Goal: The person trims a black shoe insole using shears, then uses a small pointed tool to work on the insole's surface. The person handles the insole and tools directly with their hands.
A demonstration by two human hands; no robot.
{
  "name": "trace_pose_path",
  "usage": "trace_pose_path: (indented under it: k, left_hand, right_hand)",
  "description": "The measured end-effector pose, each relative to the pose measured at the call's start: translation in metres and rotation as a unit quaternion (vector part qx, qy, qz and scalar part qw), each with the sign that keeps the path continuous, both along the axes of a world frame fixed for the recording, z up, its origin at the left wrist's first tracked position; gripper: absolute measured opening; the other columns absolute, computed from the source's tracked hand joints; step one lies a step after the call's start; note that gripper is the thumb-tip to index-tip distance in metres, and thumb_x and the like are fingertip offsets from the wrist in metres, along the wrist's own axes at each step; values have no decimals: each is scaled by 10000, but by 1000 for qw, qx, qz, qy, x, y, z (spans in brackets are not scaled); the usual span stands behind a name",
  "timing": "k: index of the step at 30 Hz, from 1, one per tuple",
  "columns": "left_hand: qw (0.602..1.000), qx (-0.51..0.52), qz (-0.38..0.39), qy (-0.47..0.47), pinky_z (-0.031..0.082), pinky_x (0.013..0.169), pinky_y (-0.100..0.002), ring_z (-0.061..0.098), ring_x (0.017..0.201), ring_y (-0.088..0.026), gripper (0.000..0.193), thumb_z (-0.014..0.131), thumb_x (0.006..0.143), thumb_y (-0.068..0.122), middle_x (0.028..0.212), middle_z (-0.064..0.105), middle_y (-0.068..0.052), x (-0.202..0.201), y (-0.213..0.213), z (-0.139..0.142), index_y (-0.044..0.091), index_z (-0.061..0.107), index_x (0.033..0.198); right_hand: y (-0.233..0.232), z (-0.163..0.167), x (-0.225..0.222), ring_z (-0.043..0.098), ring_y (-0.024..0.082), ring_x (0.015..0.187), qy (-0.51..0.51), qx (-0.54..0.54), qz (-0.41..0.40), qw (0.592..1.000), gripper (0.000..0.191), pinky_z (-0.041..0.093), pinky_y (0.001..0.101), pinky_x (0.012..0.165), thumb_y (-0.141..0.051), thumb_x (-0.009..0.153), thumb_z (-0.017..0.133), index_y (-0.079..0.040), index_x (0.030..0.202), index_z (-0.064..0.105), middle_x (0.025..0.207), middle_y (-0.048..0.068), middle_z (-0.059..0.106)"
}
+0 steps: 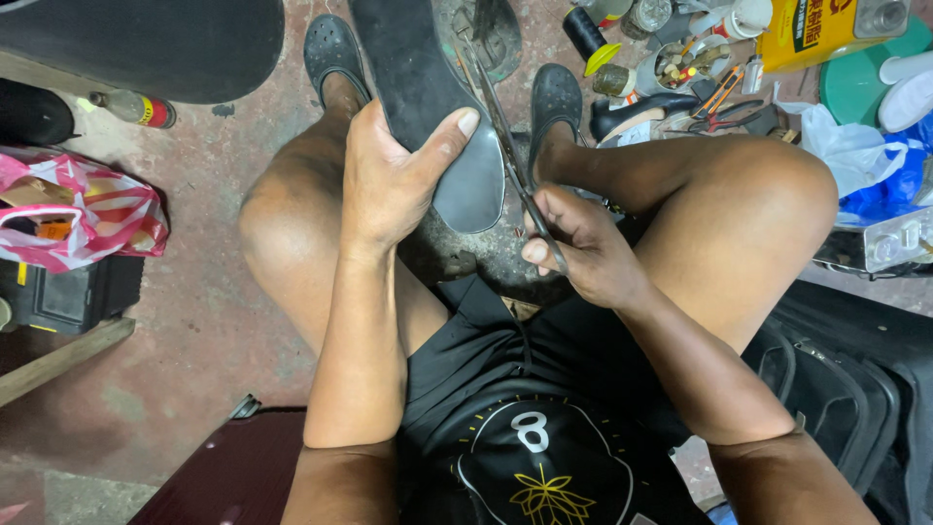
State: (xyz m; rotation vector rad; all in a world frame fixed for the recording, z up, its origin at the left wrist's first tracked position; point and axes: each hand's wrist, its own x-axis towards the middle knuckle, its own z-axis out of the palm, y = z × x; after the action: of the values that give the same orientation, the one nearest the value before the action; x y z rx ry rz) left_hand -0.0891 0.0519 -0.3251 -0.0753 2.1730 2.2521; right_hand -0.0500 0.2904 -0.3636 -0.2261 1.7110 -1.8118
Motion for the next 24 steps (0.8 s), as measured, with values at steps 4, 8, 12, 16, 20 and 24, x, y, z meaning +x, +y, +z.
trace_pose_path:
  k: [4,8,12,16,20,24]
  left_hand:
    - [999,-17,-22,24,584,789,-264,696,843,-98,230,767,953,155,956,747,-43,2,1,1,-3,693,1103]
    - [998,-51,-27,26,587,791,-267,703,842,-100,247,777,941,163,956,759,-44,4,0,0,-3,695,1103]
    - [999,-35,-23,35,591,809,-267,703,865,-101,261,776,942,163,988,757,-49,6,0,-2,-5,685,1120]
    - [999,12,-41,23,593,780,-268,710,839,-107,221,756,958,159,956,749,-48,6,0,-3,2,690,1099]
    - [998,29,-42,24,589,788,-266,704,847,-105,210,754,965,142,965,745,-44,6,-1,-5,-1,686,1102]
    - [997,60,-47,20,578,801,-260,687,865,-96,207,750,974,128,983,734,-34,7,-2,-9,-9,685,1116]
  right_hand:
    - [0,0,1,435,42,798,55,8,4,998,496,352,207,681,-522,887,734,-76,979,538,879,-52,464]
    - [-1,-1,4,427,50,794,63,16,-10,998,595,334,212,681,-621,847,739,-72,952,534,866,-49,456]
    - [-2,-4,7,452,51,787,52,2,-12,999,567,369,218,679,-584,866,752,-70,951,529,866,-43,467]
    - [-1,-6,9,517,57,703,16,-10,-15,1000,487,456,230,631,-499,880,755,-76,935,520,826,-32,495]
    - [1,-8,9,510,48,667,11,-14,-18,1000,406,440,218,597,-416,904,742,-70,947,535,819,-28,503]
    - [4,-8,10,515,42,641,15,-14,-5,1000,367,418,202,589,-387,942,723,-69,950,540,796,-28,516]
